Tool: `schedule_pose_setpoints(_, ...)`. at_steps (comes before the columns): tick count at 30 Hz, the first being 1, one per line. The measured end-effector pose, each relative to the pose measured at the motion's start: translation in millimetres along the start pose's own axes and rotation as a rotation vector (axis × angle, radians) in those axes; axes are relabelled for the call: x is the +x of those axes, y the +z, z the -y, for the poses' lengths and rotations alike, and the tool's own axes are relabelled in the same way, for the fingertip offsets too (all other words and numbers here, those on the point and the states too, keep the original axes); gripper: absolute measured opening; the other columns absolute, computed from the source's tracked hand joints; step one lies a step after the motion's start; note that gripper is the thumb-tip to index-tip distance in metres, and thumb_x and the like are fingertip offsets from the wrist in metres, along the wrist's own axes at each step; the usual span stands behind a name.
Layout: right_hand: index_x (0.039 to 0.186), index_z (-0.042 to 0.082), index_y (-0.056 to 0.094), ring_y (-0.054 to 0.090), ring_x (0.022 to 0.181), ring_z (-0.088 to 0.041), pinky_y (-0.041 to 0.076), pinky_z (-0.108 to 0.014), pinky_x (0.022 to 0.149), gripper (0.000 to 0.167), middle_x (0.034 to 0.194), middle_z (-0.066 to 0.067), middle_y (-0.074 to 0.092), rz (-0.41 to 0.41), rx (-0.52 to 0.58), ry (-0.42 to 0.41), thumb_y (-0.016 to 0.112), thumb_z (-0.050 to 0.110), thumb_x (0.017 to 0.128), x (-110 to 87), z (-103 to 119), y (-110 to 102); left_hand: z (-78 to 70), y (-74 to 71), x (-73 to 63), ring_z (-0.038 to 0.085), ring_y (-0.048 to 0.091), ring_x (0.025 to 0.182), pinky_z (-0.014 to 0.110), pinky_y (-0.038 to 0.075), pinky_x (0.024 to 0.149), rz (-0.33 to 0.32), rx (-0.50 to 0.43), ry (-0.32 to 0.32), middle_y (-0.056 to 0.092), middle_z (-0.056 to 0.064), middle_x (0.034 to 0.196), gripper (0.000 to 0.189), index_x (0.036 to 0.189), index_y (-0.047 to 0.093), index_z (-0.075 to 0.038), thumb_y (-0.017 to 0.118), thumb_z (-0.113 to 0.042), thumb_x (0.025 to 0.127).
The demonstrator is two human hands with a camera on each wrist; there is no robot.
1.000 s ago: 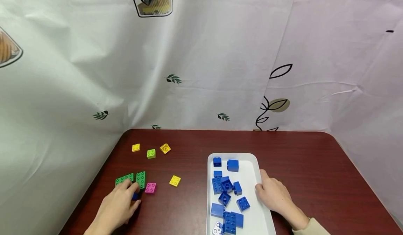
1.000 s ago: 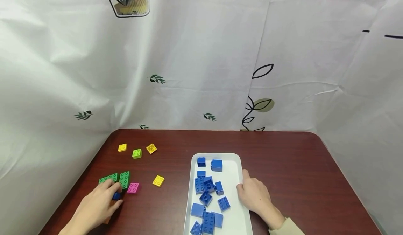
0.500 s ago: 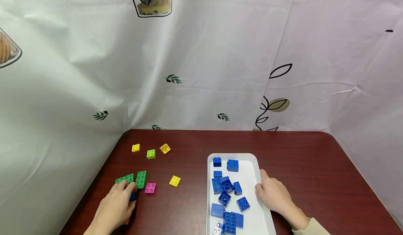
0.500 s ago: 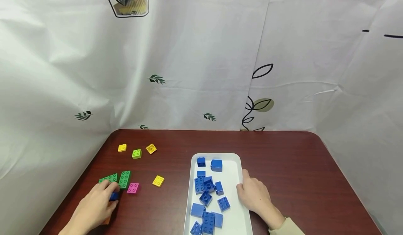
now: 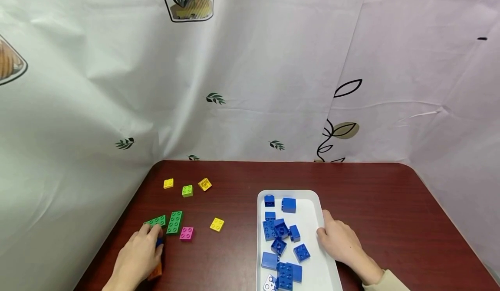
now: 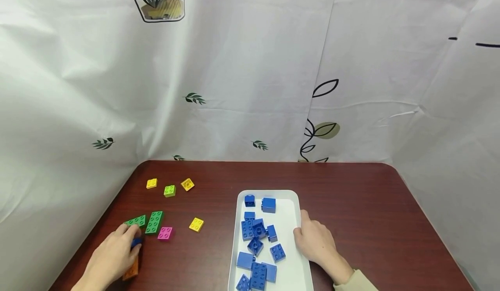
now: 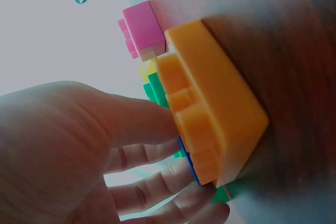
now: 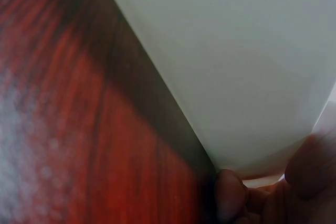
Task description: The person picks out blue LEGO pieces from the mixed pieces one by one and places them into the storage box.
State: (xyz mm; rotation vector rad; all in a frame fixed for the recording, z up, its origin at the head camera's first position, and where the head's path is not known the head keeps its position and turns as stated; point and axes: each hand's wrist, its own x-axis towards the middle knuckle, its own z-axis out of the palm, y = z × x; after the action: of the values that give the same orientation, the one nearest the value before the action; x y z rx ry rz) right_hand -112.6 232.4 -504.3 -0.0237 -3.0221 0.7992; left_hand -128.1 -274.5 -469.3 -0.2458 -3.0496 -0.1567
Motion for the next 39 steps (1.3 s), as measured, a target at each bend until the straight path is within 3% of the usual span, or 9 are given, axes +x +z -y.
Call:
schedule_pose_setpoints(6, 0.122, -0.002, 0.051, 0.046, 0.056, -0.018, 0.038, -0.037, 0.05, 0.034, 0.063, -0.001, 0.051, 0.001, -0.001, -0.002, 0.057, 0.012, 0.091, 0.1, -0.1, 0.0, 3.7, 4.0, 2.6, 0.028, 0.059, 0.074, 0.048, 0.052, 0.065, -0.058, -0.023, 0.053, 0.056, 0.011, 0.088, 0.027, 0.089, 0.06, -0.01, 0.082, -0.008, 0.074)
schedule_pose_setpoints(12, 0.122, -0.001, 0.051, 0.046, 0.056, -0.019, 0.039, -0.038, 0.05, 0.034, 0.066, -0.003, 0.055, 0.002, -0.001, 0.001, 0.057, 0.012, 0.091, 0.0, -0.3, 0.0, 5.7, 5.9, 5.8, 0.026, 0.058, 0.073, 0.047, 0.051, 0.063, -0.067, -0.042, 0.064, 0.056, 0.011, 0.088, 0.026, 0.086, 0.06, -0.01, 0.081, -0.008, 0.071)
schedule_pose_setpoints(19, 0.122, -0.001, 0.051, 0.046, 0.056, -0.018, 0.039, -0.037, 0.05, 0.034, 0.065, -0.003, 0.054, -0.002, -0.003, -0.006, 0.058, 0.012, 0.091, -0.2, -1.2, 0.5, -0.8, -0.6, 8.1, 0.022, 0.052, 0.07, 0.043, 0.049, 0.062, -0.12, -0.047, 0.082, 0.053, 0.007, 0.086, 0.026, 0.086, 0.061, -0.011, 0.082, -0.01, 0.07)
schedule_pose_setpoints(28, 0.124, -0.002, 0.051, 0.047, 0.056, -0.018, 0.039, -0.037, 0.05, 0.037, 0.065, -0.003, 0.054, 0.003, -0.004, -0.005, 0.057, 0.012, 0.092, 1.0, -0.5, 0.4, -24.5, -8.0, 14.8, 0.022, 0.054, 0.076, 0.044, 0.052, 0.067, -0.252, -0.067, 0.178, 0.055, 0.006, 0.092, 0.028, 0.094, 0.068, -0.008, 0.082, -0.011, 0.07)
schedule_pose_setpoints(39, 0.123, -0.002, 0.051, 0.047, 0.056, -0.019, 0.04, -0.038, 0.051, 0.036, 0.068, -0.005, 0.057, 0.009, -0.009, 0.005, 0.057, 0.012, 0.091, 0.4, -0.3, -0.6, -72.8, -9.9, 31.8, 0.009, 0.049, 0.072, 0.03, 0.049, 0.061, -0.318, -0.131, 0.415, 0.052, -0.003, 0.092, 0.024, 0.091, 0.067, -0.015, 0.079, -0.009, 0.071)
